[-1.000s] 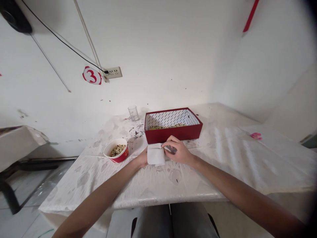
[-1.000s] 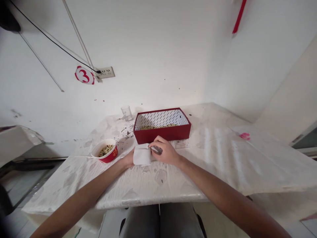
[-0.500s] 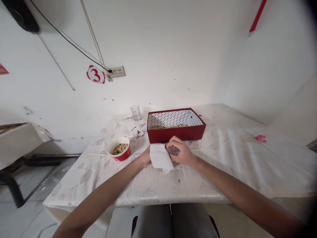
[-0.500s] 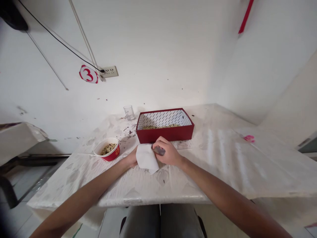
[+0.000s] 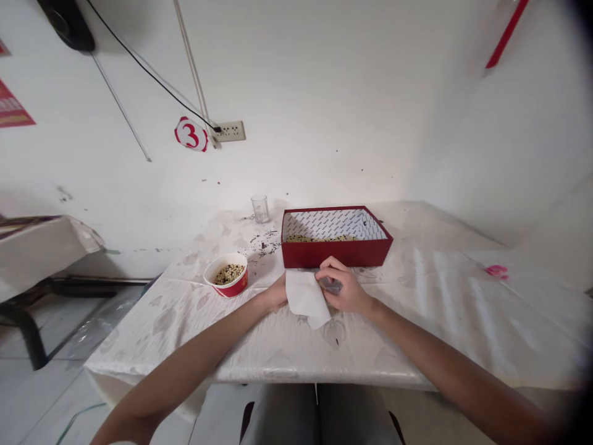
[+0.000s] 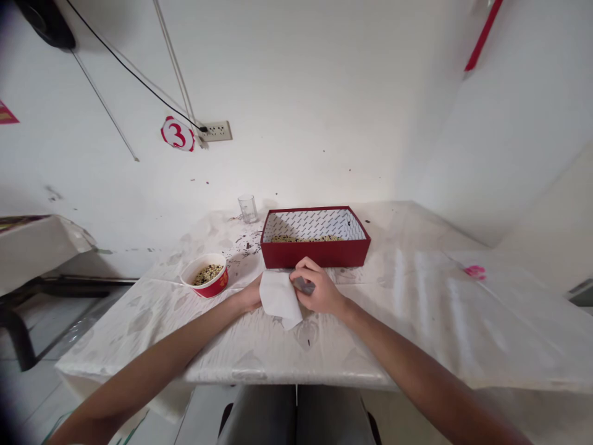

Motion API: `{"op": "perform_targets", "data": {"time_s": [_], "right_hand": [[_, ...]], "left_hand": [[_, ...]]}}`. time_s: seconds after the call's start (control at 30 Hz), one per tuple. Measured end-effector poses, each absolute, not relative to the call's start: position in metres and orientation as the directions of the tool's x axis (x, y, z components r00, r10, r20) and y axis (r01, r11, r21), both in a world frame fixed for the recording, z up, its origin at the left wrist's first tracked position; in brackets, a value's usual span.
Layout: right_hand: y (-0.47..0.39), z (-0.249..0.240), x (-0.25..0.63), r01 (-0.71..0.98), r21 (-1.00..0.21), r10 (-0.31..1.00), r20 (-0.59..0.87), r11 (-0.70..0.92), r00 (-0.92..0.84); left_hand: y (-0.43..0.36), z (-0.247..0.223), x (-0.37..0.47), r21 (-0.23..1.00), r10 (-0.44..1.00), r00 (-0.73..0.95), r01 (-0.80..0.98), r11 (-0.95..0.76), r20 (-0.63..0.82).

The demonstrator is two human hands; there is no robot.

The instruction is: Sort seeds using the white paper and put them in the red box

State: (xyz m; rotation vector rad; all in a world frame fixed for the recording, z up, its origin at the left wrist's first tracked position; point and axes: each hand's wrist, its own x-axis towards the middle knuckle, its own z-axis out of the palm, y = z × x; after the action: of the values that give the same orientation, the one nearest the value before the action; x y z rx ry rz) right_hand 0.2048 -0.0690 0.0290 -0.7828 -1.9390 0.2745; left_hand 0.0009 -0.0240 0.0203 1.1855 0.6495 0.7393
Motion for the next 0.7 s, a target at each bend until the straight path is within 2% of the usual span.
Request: {"op": "perform_targets", "data": {"time_s": [0.1, 0.27, 0.4, 0.6, 0.7], "right_hand": [[-0.068, 0.029, 0.204, 0.378, -0.52, 0.633, 0.714, 0.766, -0.3], [-0.067, 0.033, 0.205, 0.294, -0.628, 0.693, 0.675, 0.72, -0.254], [-0.065, 0.036, 0.211, 0.313, -0.671, 0.737, 0.648, 0.672, -0.193], [-0.061, 0.048, 0.197, 0.338, -0.679, 0.75, 0.644, 0.651, -0.152], [-0.054, 0.069, 0.164, 0.33, -0.635, 0.709, 0.677, 0.698, -0.197]], "left_hand": [[-0.022, 0.016, 0.0, 0.966, 0.804, 0.593, -0.187, 0.179, -0.034], [-0.019, 0.012, -0.001, 0.953, 0.793, 0.608, -0.231, 0.196, -0.015], [-0.019, 0.011, 0.001, 0.938, 0.806, 0.592, -0.263, 0.225, -0.027], [-0.019, 0.008, 0.004, 0.923, 0.841, 0.541, -0.312, 0.225, -0.022], [-0.018, 0.009, 0.002, 0.91, 0.834, 0.552, -0.334, 0.244, -0.021]]}}
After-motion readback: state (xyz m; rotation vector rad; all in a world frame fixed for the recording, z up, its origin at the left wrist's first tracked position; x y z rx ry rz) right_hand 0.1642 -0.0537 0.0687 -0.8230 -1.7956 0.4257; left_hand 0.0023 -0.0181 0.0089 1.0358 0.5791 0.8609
